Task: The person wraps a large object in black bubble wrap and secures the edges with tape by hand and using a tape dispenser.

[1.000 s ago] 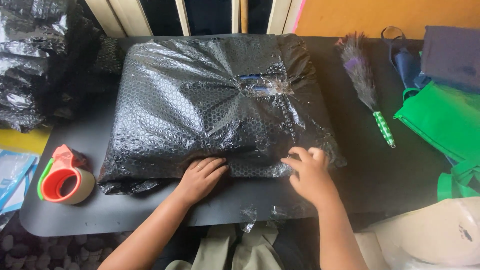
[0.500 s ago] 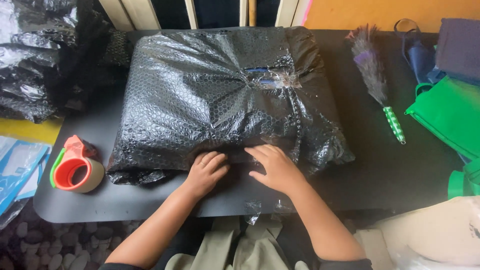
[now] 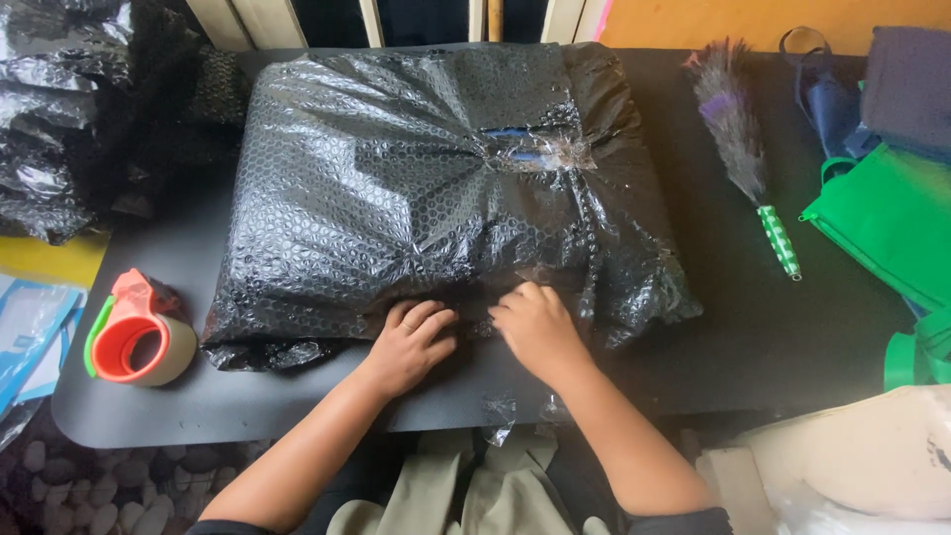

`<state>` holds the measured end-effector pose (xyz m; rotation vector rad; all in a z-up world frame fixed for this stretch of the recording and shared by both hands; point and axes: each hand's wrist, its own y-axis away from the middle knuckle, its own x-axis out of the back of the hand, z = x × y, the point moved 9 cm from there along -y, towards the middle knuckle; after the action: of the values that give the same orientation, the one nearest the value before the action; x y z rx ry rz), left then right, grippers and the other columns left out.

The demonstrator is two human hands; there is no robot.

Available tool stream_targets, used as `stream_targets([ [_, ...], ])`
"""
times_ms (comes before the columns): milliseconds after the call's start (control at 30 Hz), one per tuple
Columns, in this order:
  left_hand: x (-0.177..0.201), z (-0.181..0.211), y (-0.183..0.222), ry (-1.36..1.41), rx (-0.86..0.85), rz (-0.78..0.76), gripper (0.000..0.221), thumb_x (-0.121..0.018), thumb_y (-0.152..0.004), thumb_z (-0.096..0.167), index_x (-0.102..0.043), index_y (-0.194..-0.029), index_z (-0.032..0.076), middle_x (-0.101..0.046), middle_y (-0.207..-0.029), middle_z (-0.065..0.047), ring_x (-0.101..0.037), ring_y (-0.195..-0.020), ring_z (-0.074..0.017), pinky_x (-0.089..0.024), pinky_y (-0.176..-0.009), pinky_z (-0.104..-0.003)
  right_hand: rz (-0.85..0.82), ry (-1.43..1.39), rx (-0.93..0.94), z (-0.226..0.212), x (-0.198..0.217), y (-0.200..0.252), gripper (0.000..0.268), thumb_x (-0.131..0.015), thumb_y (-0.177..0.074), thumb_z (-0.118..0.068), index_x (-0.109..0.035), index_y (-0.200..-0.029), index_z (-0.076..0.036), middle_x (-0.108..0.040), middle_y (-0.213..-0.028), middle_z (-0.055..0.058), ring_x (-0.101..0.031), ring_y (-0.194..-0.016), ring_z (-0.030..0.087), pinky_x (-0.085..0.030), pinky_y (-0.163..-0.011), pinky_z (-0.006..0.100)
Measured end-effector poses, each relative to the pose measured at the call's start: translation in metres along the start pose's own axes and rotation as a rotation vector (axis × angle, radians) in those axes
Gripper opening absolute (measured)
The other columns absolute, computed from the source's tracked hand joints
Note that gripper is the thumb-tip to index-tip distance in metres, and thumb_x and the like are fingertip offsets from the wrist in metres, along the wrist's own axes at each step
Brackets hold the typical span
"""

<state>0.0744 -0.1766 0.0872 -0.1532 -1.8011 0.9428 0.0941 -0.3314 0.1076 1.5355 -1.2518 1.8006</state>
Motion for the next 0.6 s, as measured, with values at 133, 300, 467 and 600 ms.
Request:
stream_targets([
  [133,-0.008,0.0,-0.003,0.003,0.033,-0.135,0.011,-0.053,-0.1,0.025,-0.062,-0.107,0.025,-0.061,-0.12,-0.006,-0.06,-0.116,-0.0292,-0.044,-0.093,-0.052,-0.296,-0.065,-0.155,-0.005,-0.006,0.003,0.056,-0.055,-0.099,-0.054,-0.063,-0.136,-0.012,-0.067,-0.127,0.012,-0.057,-0.119,0.026,-0.042,-0.096,0.044],
  [300,-0.026,-0.007,-0.008,-0.091,0.136,-0.418,0.026,-0.061,-0.096,0.024,-0.056,-0.121,0.029,-0.063,-0.125,-0.009,-0.063,-0.116,-0.0299,-0.043,-0.095,-0.054,-0.411,-0.22,-0.134,-0.011,0.015,0.007,0.07,-0.074,-0.091,-0.041,-0.051,-0.15,-0.01,-0.06,-0.141,0.016,-0.055,-0.132,0.034,-0.037,-0.113,0.052],
  [467,-0.029,-0.013,-0.009,-0.12,0.157,-0.386,0.021,-0.058,-0.097,0.025,-0.058,-0.118,0.027,-0.069,-0.116,-0.005,-0.068,-0.108,-0.0258,-0.045,-0.091,-0.05,-0.155,-0.176,-0.152,0.012,0.049,0.02,0.055,-0.085,-0.079,-0.029,-0.068,-0.129,-0.012,-0.071,-0.117,0.01,-0.068,-0.112,0.031,-0.05,-0.1,0.047],
  [600,-0.022,-0.014,-0.014,-0.06,0.177,-0.395,0.023,-0.064,-0.095,0.027,-0.061,-0.116,0.021,-0.072,-0.11,-0.006,-0.07,-0.105,-0.0263,-0.046,-0.089,-0.049,-0.27,-0.293,-0.429,0.067,0.036,0.042,0.063,-0.085,-0.078,-0.029,-0.065,-0.135,-0.011,-0.071,-0.124,0.015,-0.069,-0.117,0.034,-0.05,-0.106,0.046],
])
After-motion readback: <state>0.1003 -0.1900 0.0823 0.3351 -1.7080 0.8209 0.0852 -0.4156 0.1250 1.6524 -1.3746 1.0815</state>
